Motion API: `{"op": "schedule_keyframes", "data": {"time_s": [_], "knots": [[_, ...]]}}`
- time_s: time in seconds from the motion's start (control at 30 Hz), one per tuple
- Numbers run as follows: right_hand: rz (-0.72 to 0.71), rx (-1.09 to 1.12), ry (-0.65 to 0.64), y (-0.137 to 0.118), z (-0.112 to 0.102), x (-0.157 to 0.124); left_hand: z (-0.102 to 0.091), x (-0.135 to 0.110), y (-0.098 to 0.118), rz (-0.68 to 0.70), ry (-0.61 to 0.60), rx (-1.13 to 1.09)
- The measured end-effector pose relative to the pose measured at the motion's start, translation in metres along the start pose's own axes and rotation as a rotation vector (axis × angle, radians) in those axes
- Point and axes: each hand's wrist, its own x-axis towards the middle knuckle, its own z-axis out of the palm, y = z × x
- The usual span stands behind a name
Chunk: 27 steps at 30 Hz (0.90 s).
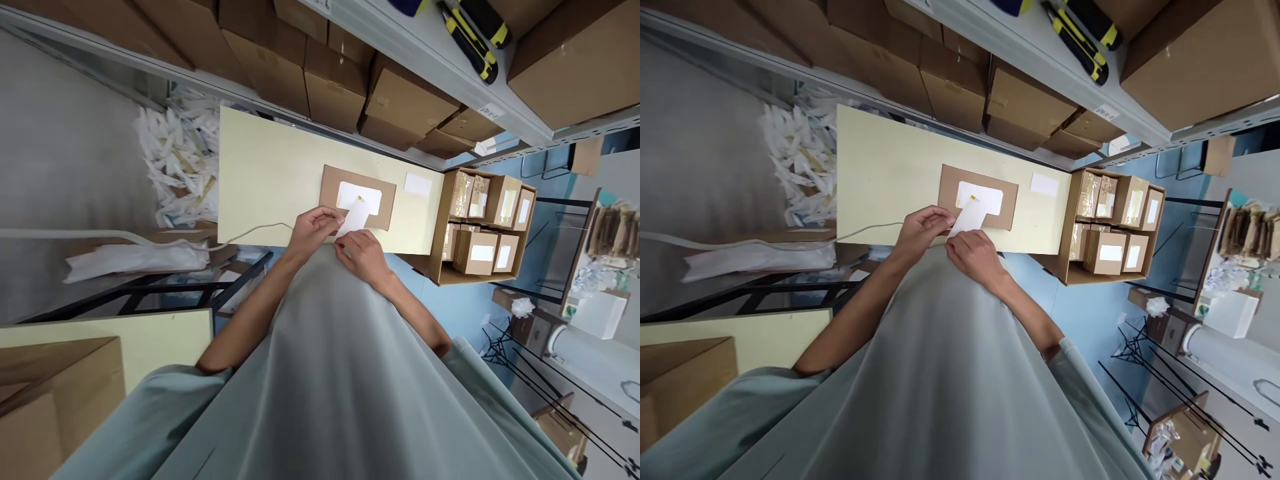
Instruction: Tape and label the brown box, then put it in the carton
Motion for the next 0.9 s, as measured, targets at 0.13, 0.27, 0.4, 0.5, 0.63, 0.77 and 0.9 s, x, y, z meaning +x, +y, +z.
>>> {"op": "schedule_keyframes", "data": {"time_s": [0.13, 0.27, 0.4, 0.5, 0.63, 0.77, 0.9], "knots": [[-0.019, 0.069, -0.056, 0.021, -0.008, -0.008, 0.023, 0.002, -0.008, -0.038, 0.061, 0.039], [-0.018, 0.153, -0.094, 0.043, -0.017, -0.016, 0.043, 0.006, -0.017, -0.1, 0.077, 0.043], [0.009, 0.21, 0.009, 0.071, -0.034, -0.02, 0.058, 0.006, -0.022, -0.056, 0.095, 0.048], [0.099, 0.192, 0.175, 0.097, -0.054, -0.018, 0.066, 0.005, -0.023, -0.007, 0.107, 0.084], [0.177, 0.186, 0.265, 0.125, -0.077, -0.013, 0.07, 0.004, -0.022, 0.04, 0.096, 0.14], [0.17, 0.206, 0.213, 0.133, -0.086, -0.012, 0.07, 0.001, -0.021, 0.083, 0.054, 0.197], [0.149, 0.185, 0.165, 0.128, -0.087, -0.016, 0.066, 0.001, -0.023, 0.114, 0.015, 0.252]]}}
